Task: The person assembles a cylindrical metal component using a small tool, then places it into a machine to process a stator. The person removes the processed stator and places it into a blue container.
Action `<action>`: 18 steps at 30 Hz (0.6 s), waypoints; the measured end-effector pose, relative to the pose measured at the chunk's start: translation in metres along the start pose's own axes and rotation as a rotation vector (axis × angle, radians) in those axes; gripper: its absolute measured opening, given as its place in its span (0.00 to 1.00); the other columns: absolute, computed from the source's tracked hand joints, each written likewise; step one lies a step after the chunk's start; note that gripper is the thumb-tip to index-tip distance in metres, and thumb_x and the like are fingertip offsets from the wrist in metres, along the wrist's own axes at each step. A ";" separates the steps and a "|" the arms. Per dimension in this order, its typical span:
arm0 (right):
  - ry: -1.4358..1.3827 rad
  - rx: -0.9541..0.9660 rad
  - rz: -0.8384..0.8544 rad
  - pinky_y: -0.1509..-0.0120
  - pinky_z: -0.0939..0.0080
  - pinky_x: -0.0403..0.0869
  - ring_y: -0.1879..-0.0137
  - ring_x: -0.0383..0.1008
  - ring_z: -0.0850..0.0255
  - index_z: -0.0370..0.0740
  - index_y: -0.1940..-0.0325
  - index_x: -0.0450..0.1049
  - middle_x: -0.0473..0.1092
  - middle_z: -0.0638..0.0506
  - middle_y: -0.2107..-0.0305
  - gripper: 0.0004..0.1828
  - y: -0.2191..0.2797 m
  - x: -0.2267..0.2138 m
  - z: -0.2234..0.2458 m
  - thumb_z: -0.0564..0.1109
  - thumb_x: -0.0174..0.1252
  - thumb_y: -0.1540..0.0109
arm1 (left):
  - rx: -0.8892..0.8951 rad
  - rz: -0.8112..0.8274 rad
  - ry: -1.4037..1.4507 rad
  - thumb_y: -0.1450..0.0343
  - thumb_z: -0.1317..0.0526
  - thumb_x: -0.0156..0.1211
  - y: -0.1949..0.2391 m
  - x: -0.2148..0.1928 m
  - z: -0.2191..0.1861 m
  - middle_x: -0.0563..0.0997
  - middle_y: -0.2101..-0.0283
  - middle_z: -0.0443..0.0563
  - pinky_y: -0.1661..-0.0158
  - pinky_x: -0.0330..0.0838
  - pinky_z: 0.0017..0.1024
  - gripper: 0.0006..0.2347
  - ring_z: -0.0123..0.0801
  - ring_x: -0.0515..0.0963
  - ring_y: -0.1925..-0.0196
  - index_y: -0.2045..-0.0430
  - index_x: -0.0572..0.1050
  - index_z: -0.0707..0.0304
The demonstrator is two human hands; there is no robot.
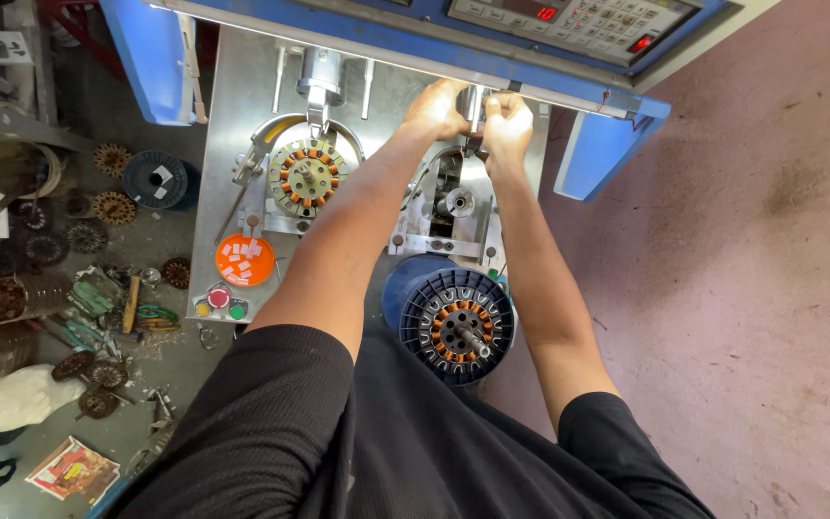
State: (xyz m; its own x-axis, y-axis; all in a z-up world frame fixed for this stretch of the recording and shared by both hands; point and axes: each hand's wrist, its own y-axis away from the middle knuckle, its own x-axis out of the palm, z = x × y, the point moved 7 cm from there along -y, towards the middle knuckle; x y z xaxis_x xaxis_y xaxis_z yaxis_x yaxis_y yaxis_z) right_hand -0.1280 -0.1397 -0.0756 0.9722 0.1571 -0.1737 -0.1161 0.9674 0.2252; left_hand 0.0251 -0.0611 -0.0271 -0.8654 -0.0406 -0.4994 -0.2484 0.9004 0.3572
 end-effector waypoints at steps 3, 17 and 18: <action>0.166 -0.295 0.018 0.69 0.67 0.76 0.69 0.77 0.67 0.33 0.60 0.78 0.78 0.47 0.70 0.03 0.002 -0.007 0.022 0.37 0.61 0.34 | 0.133 -0.164 0.053 0.46 0.52 0.80 0.011 0.002 -0.007 0.74 0.38 0.48 0.45 0.70 0.43 0.32 0.47 0.73 0.38 0.46 0.73 0.43; 0.377 -0.274 0.136 0.65 0.66 0.60 0.69 0.62 0.63 0.30 0.52 0.77 0.72 0.47 0.70 0.06 0.299 -0.102 0.217 0.35 0.62 0.33 | 0.405 -0.247 0.355 0.30 0.66 0.63 0.250 -0.045 0.021 0.82 0.55 0.53 0.62 0.77 0.31 0.11 0.35 0.84 0.62 0.54 0.77 0.64; 0.320 -0.384 0.208 0.60 0.67 0.66 0.64 0.68 0.65 0.33 0.53 0.76 0.72 0.48 0.66 0.05 0.338 -0.092 0.232 0.35 0.62 0.32 | 0.387 -0.241 0.331 0.30 0.66 0.64 0.274 -0.050 0.032 0.84 0.60 0.51 0.63 0.77 0.31 0.09 0.34 0.84 0.64 0.58 0.78 0.64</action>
State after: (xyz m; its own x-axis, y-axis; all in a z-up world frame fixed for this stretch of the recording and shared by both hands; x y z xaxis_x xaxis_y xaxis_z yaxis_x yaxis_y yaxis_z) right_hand -0.2094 0.1269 0.2393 0.8170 0.3482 -0.4596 -0.4242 0.9028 -0.0702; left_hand 0.0143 0.2018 0.0703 -0.9099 -0.3422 -0.2343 -0.3320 0.9396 -0.0828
